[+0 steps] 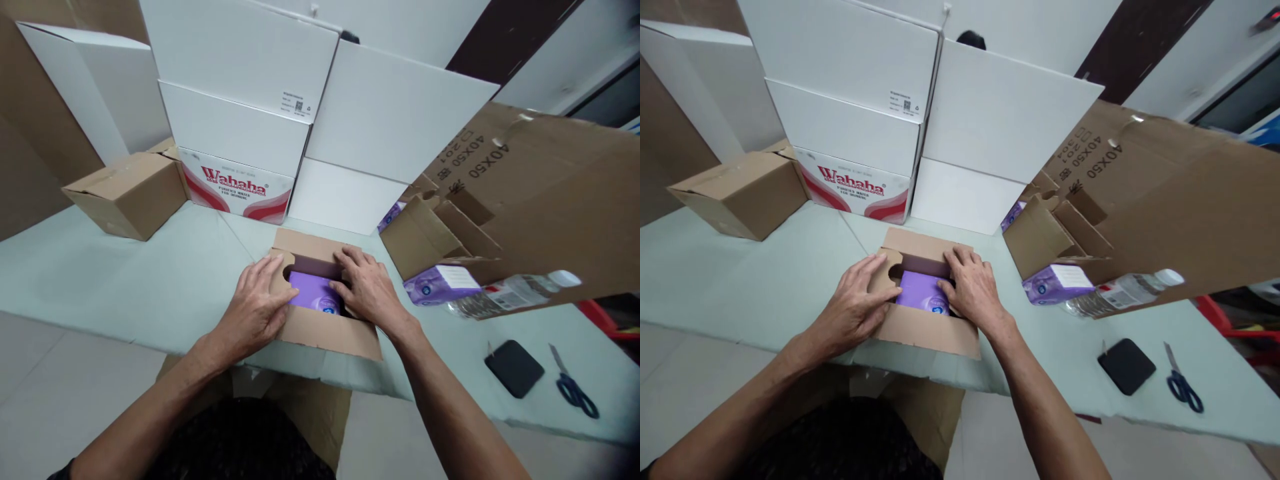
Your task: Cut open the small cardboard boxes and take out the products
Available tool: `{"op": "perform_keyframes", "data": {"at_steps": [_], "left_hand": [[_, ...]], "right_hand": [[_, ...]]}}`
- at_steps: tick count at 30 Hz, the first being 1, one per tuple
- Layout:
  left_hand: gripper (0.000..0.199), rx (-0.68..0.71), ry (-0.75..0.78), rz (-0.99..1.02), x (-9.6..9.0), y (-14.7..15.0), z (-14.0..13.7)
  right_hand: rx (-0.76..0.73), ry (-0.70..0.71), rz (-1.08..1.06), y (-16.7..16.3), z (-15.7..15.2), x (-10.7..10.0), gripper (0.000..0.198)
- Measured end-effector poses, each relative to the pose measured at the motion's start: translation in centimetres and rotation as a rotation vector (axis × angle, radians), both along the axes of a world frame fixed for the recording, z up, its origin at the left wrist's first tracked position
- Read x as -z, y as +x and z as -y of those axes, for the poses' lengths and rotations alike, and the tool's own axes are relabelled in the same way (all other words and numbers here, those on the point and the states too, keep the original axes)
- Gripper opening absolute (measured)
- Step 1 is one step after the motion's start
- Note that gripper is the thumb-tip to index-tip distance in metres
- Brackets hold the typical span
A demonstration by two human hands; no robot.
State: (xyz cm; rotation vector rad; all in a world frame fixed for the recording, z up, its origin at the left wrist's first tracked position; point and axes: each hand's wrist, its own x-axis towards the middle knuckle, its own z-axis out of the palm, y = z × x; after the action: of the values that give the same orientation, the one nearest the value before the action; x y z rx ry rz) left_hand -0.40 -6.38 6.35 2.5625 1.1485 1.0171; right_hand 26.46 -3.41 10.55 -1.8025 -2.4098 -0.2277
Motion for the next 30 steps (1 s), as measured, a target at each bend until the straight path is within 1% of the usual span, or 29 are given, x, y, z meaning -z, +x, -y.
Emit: {"op": "perform_keyframes", "data": {"at_steps": [4, 7, 10, 13, 16, 19, 21, 24, 30], "left_hand": [[0.041, 0.033, 0.027, -0.057, -0.6, 0.2, -0.1], [0.036, -0.004, 0.039, -0.068, -0.6, 0.5, 0.0], [0.036, -0.049, 0.039, -0.034, -0.5, 0.6, 0.3], [0.04, -0.091, 0.029, 0.024, -0.2, 0.5, 0.6], [0.045, -0.131, 0.016, 0.075, -0.1, 0.3, 0.8], [0.052, -0.162, -0.037, 0.104, -0.1, 0.0, 1.0], [0.057, -0.179, -0.078, 0.117, 0.1, -0.1, 1.1], [0.064, -0.188, -0.123, 0.153, 0.5, -0.2, 1.2], [0.08, -0.194, -0.203, 0.24, 1.3, -0.4, 1.1]], "right_hand": [[-0.026, 0.02, -0.015, 0.2, -0.3, 0.1, 0.052], [0.002, 0.016, -0.016, 0.1, -0.5, 0.1, 0.052], [0.023, 0.032, -0.072, 0.3, -0.4, 0.0, 0.044], [0.023, 0.094, -0.249, 1.1, -0.2, 0.0, 0.033], [0.056, 0.127, -0.527, 2.7, 0.4, -0.2, 0.027], [0.134, 0.074, -0.791, 4.5, 1.3, -0.6, 0.026], [0.198, 0.012, -0.902, 5.6, 1.9, -0.8, 0.03], [0.252, -0.037, -0.971, 6.8, 2.6, -0.7, 0.035], [0.274, -0.12, -1.061, 7.7, 3.1, 0.4, 0.038]]}}
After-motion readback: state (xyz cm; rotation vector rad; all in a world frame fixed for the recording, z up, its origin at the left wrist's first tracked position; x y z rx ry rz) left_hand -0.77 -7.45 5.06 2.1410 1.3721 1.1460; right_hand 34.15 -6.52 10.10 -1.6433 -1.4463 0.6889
